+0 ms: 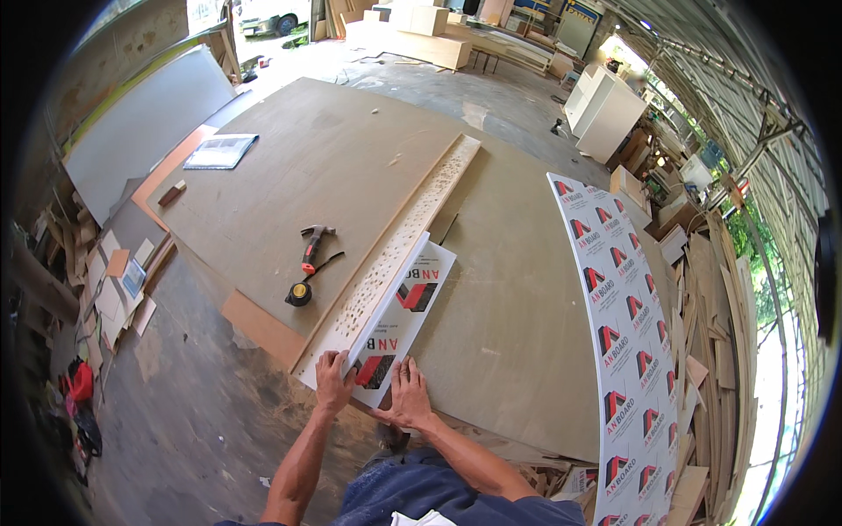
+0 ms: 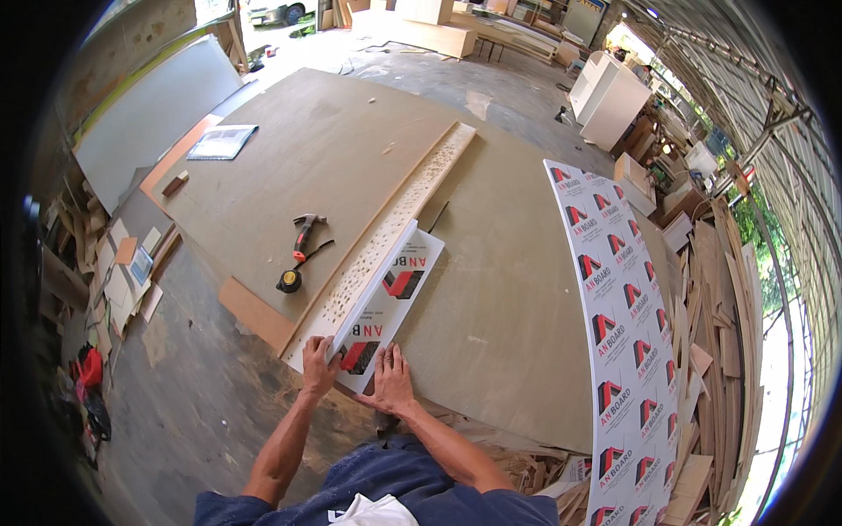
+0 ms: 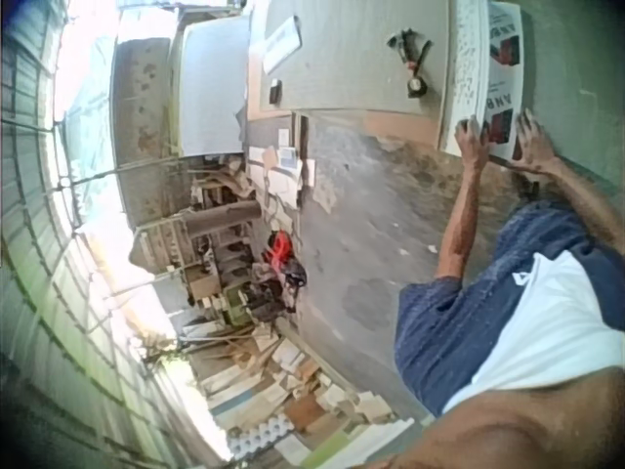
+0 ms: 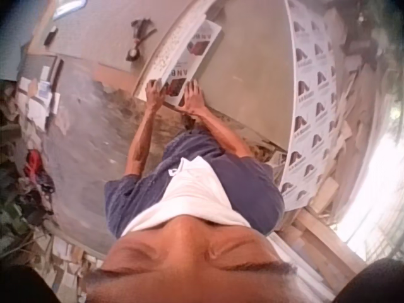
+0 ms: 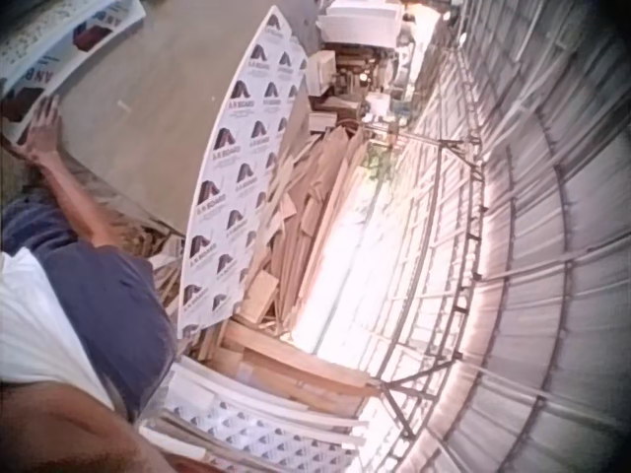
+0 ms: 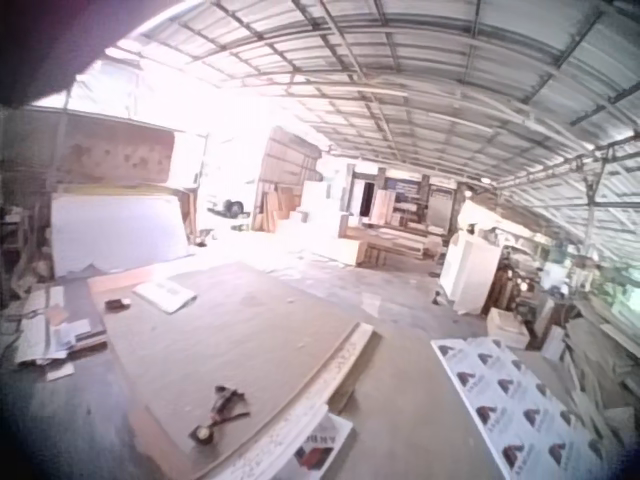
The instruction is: The person aligns a perforated wooden strip with a white board on a workbench. They use a hammer to tap the pieces together and a tape measure to verify alignment. The person repeatedly checks the fit and adjusts the components.
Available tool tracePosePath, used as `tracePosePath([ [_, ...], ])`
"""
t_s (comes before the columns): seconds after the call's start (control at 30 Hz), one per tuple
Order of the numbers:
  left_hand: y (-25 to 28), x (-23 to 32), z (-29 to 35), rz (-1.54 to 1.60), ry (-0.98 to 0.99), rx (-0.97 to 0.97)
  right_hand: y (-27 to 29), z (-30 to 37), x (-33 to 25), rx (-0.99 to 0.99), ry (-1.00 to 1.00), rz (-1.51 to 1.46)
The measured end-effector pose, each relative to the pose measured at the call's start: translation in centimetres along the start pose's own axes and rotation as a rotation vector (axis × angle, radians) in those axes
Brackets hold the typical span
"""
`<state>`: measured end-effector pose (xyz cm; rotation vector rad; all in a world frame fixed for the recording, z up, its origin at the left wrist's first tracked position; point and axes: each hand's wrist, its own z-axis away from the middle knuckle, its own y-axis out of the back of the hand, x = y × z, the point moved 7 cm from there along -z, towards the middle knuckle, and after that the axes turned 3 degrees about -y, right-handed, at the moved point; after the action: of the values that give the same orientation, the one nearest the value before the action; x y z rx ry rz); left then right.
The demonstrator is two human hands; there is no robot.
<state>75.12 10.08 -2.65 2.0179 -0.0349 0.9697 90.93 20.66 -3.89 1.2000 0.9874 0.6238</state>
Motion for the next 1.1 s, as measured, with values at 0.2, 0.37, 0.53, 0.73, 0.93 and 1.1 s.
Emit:
tracePosePath([
  [0.2,-0.5,-0.3,0.2,-0.005,0.015,-0.024,-0.6,0.2,0.6,-0.022,-0.004,0.015],
  [0.37,-0.8,-0.6,0.1,-0.003,0.03,-0.023,-0.5,0.7,1.4,-0.033,0.036,-0.053],
  [0.53,-0.9,-1.1,0.1,0.002,0.05,-0.019,-0.6,1.2,3.4,-0.059,0.152,-0.095],
  [0.73,-0.8,-0.5,-0.2,-0.043,0.045,-0.036,0.2,4.7,5.6,0.013,0.247,-0.249],
  [0.93,-1.0,-0.8,-0.4,-0.104,0.069,-0.041,1.5,11.3,13.8,0.187,0.188,-0.435],
  [1.1,0.1,-1.8,0.9,-0.203,0.132,-0.053,4.6,19.0,21.2,0.349,-0.144,-0.432],
])
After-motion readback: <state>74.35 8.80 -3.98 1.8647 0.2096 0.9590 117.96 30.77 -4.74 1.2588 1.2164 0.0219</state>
